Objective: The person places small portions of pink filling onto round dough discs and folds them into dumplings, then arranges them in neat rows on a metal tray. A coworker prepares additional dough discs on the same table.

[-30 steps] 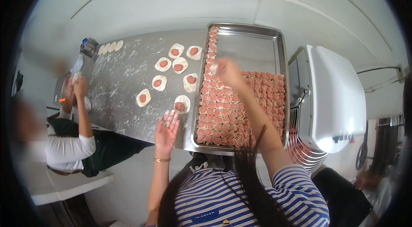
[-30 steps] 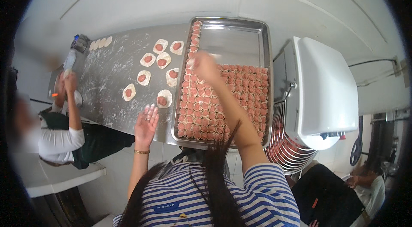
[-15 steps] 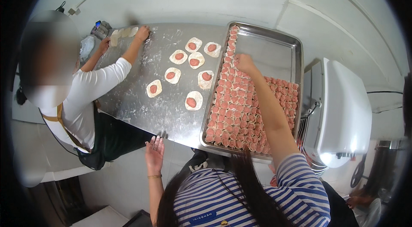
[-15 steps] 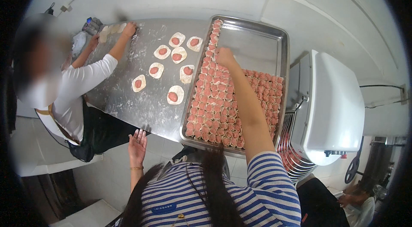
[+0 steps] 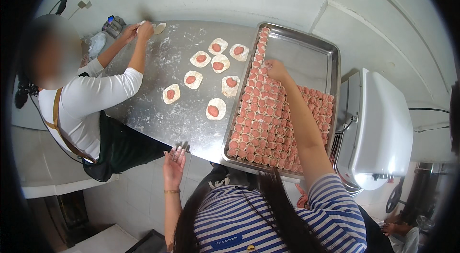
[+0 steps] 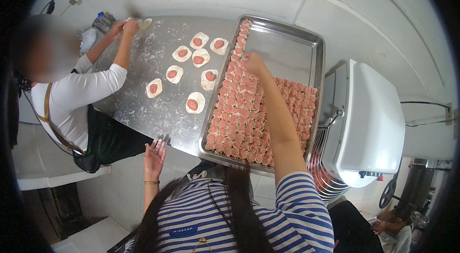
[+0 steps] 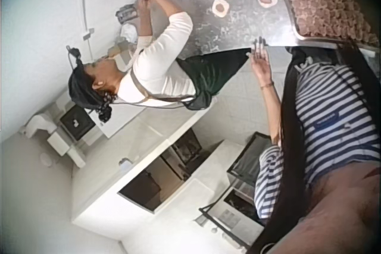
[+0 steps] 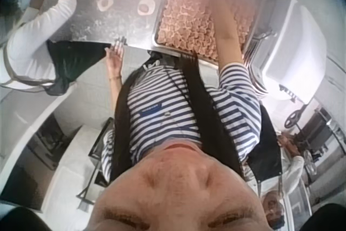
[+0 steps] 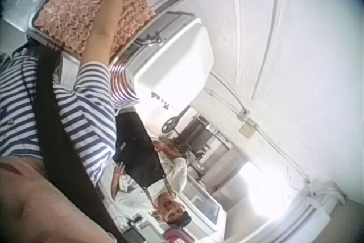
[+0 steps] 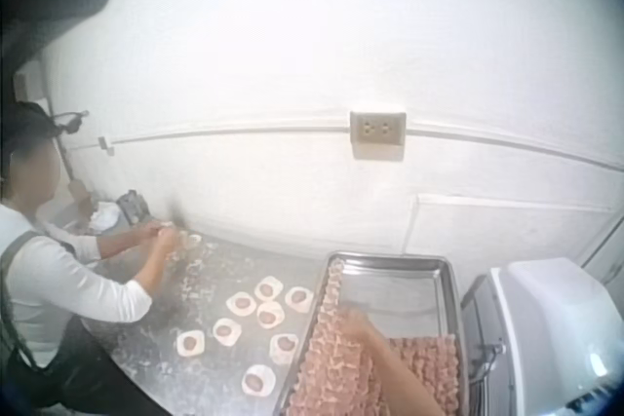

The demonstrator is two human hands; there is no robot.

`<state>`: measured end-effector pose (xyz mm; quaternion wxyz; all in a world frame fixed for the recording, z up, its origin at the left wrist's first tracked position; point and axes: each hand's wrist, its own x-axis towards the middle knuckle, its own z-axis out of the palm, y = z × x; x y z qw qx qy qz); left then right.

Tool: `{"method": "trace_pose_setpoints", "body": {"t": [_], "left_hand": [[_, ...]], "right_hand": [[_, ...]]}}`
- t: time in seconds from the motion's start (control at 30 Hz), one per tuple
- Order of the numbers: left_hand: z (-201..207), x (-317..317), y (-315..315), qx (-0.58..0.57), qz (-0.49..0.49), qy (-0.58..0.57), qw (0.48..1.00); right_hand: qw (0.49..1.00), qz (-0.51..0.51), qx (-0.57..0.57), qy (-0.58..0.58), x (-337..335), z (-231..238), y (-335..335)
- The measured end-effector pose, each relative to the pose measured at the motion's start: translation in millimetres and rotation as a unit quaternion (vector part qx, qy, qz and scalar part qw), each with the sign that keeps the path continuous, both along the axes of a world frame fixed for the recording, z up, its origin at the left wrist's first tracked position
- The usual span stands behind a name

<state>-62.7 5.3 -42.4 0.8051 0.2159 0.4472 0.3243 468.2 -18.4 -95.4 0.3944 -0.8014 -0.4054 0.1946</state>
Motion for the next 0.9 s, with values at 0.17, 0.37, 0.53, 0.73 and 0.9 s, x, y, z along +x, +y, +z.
{"method": "trace_pose_setpoints", "body": {"t": [0.17,0.37,0.53,0.73,0.9], "left_hand": [[0.1,-1.2,-1.8,-0.009,0.014,0.014,1.000],[-1.0,2.3,-1.5,-0.012,0.008,0.004,1.000],[-5.0,6.9,-1.3,-0.018,-0.004,0.013,1.000],[-4.9,4.6,-4.0,-0.015,-0.015,0.022,1.000],[2.1,9.2,-6.7,-0.008,-0.025,0.019,0.999]], "right_hand": [[0.994,0.043,-0.099,-0.015,-7.6,21.5,-2.3],[0.996,0.021,-0.066,0.046,5.0,22.3,-11.4],[0.993,0.095,-0.060,0.046,23.0,5.4,-12.8],[0.991,0.103,-0.071,0.056,14.9,11.5,-7.5],[0.992,0.094,-0.060,0.066,19.7,13.8,-9.9]]}}
